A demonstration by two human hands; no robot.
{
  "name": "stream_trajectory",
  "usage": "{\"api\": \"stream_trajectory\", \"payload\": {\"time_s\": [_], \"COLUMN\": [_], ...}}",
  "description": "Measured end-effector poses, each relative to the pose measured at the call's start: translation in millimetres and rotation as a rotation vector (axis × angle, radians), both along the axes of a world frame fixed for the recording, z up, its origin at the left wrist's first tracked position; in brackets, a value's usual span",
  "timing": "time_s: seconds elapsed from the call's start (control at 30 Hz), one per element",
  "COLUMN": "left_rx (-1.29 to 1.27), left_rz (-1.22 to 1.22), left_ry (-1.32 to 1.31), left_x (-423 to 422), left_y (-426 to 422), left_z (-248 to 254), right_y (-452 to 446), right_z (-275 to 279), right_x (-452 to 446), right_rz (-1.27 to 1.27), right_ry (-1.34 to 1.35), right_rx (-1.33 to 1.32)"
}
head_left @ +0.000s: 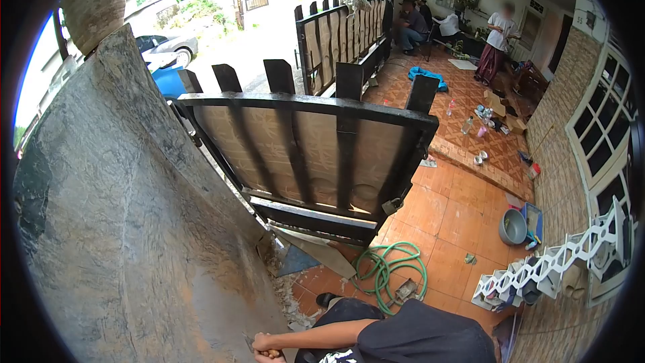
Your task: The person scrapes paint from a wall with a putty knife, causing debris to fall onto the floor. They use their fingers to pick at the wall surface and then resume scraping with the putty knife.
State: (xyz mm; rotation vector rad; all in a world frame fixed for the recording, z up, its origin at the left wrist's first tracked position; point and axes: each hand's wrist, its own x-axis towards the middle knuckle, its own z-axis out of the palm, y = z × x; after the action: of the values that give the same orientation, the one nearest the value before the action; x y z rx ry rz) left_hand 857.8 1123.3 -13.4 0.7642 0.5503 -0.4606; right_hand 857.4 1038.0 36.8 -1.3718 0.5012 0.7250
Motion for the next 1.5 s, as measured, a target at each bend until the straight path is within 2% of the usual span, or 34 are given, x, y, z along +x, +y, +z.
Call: {"api": "stream_trajectory", "payload": {"time_s": [0.17,0.37,0.47,0.57,0.63,0.67,0.73,0.87,0.97,1.03,1.1,1.27,1.33,1.4,1.43,1.5], "left_rx": [-0.003,-0.051,-0.111,-0.277,-0.144,-0.015,0.048,-0.012,-0.082,-0.117,-0.065,0.047,0.073,0.093,0.1,0.109], "left_rz": [-0.004,-0.003,0.004,-0.087,0.109,0.283,0.352,0.429,0.316,0.407,0.312,0.232,0.184,0.15,0.142,0.122], "left_ry": [-0.007,-0.025,-0.07,-0.198,-0.07,0.055,0.101,0.086,0.012,-0.022,-0.09,0.005,0.023,0.036,0.037,0.044], "left_x": [-1,-8,-18,-32,-36,-33,-30,-33,-32,-27,-26,-26,-16,-10,-8,-4], "left_y": [0,14,42,87,73,59,63,89,98,106,144,113,98,89,87,84], "left_z": [1,-2,-11,-31,18,49,77,30,-1,-26,-90,-36,-24,-16,-14,-11], "right_y": [-6,18,3,23,52,67,88,83,80,85,86,97,105,106,114,123], "right_z": [2,-28,24,32,17,10,11,63,64,68,73,49,20,-35,-50,-63], "right_x": [-1,2,-15,-11,-3,1,3,6,9,10,11,16,23,43,51,62], "right_rz": [0.009,-0.016,0.082,0.117,0.098,0.09,0.094,0.178,0.166,0.122,0.136,0.07,0.029,0.621,0.612,0.931], "right_ry": [0.023,0.003,0.01,-0.006,-0.045,-0.069,-0.087,-0.022,-0.025,0.007,-0.032,-0.112,-0.108,-0.867,-0.869,-1.096], "right_rx": [0.03,-0.002,0.055,0.076,0.089,0.097,0.095,0.052,0.0,-0.006,-0.014,-0.008,-0.014,-0.397,-0.401,-0.65]}}
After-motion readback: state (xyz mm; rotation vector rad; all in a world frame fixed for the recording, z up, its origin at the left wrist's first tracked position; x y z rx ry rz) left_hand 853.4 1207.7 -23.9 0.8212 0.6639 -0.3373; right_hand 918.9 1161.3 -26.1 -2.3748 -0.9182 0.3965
